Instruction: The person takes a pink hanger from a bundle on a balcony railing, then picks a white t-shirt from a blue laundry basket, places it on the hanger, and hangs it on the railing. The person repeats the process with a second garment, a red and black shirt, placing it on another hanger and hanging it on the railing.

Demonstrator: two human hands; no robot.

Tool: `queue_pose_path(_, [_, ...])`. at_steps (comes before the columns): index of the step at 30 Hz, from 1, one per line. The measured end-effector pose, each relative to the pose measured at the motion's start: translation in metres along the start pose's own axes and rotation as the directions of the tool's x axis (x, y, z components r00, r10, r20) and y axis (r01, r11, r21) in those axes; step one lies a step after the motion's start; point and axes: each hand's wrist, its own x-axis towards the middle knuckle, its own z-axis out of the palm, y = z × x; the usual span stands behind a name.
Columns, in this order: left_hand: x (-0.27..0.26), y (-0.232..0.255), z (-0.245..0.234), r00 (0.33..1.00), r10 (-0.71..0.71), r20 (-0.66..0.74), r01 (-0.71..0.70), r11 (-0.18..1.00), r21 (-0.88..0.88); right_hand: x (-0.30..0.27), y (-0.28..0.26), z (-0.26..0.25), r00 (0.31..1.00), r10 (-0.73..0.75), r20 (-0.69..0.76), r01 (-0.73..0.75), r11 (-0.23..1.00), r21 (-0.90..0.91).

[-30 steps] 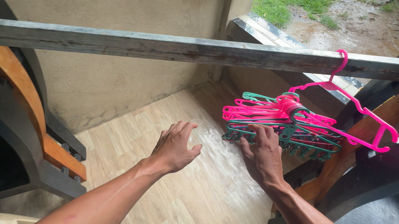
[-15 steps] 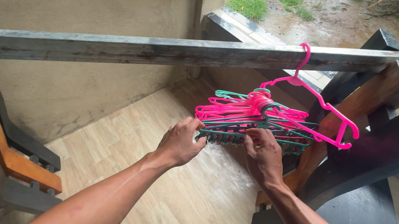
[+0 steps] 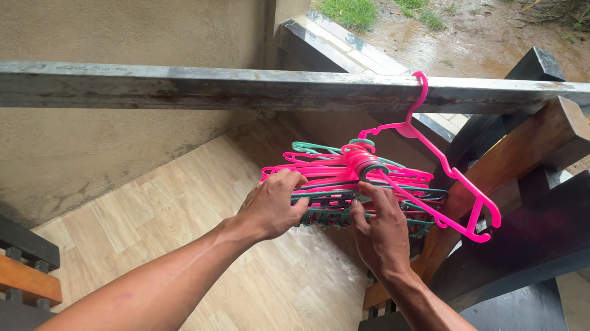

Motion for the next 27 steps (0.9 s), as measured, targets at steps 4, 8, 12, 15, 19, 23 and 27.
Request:
queue_pose_path(4, [0.018,-0.001,0.008,0.999,-0.02,0.038,0.022,0.999,-0.031,0.006,0.003,-0.003,1.0,0.01,0.026,-0.009,1.0,-0.026])
queue_pose_path(8, [0.041,-0.005,0.023,0.998,-0.024,0.061,0.027,0.999,-0.041,0.01,0.003,-0.001,1.0,0.0,0.016,0.001,0.999,-0.034])
queue_pose_path(12, [0.067,-0.016,0.043,0.997,0.023,0.068,-0.019,0.998,-0.053,0.014,0.003,0.002,1.0,0.018,0.009,-0.018,0.999,-0.049])
queue_pose_path(15, [0.088,-0.025,0.058,0.993,0.043,0.113,-0.042,0.999,-0.016,0.016,0.001,0.003,1.0,0.021,0.001,-0.021,0.999,-0.029])
queue_pose_path(19, [0.115,-0.031,0.068,0.974,0.12,0.194,-0.121,0.993,-0.006,0.018,-0.005,0.003,0.998,0.068,0.015,-0.069,0.998,0.016])
queue_pose_path(23, [0.138,-0.029,0.072,0.946,0.086,0.313,-0.098,0.995,0.02,0.02,-0.01,0.004,0.994,0.105,0.01,-0.105,0.994,0.004])
queue_pose_path(27, [0.16,-0.034,0.078,0.93,0.14,0.338,-0.15,0.989,0.002,0.028,-0.014,0.005,0.989,0.146,0.011,-0.145,0.989,-0.019])
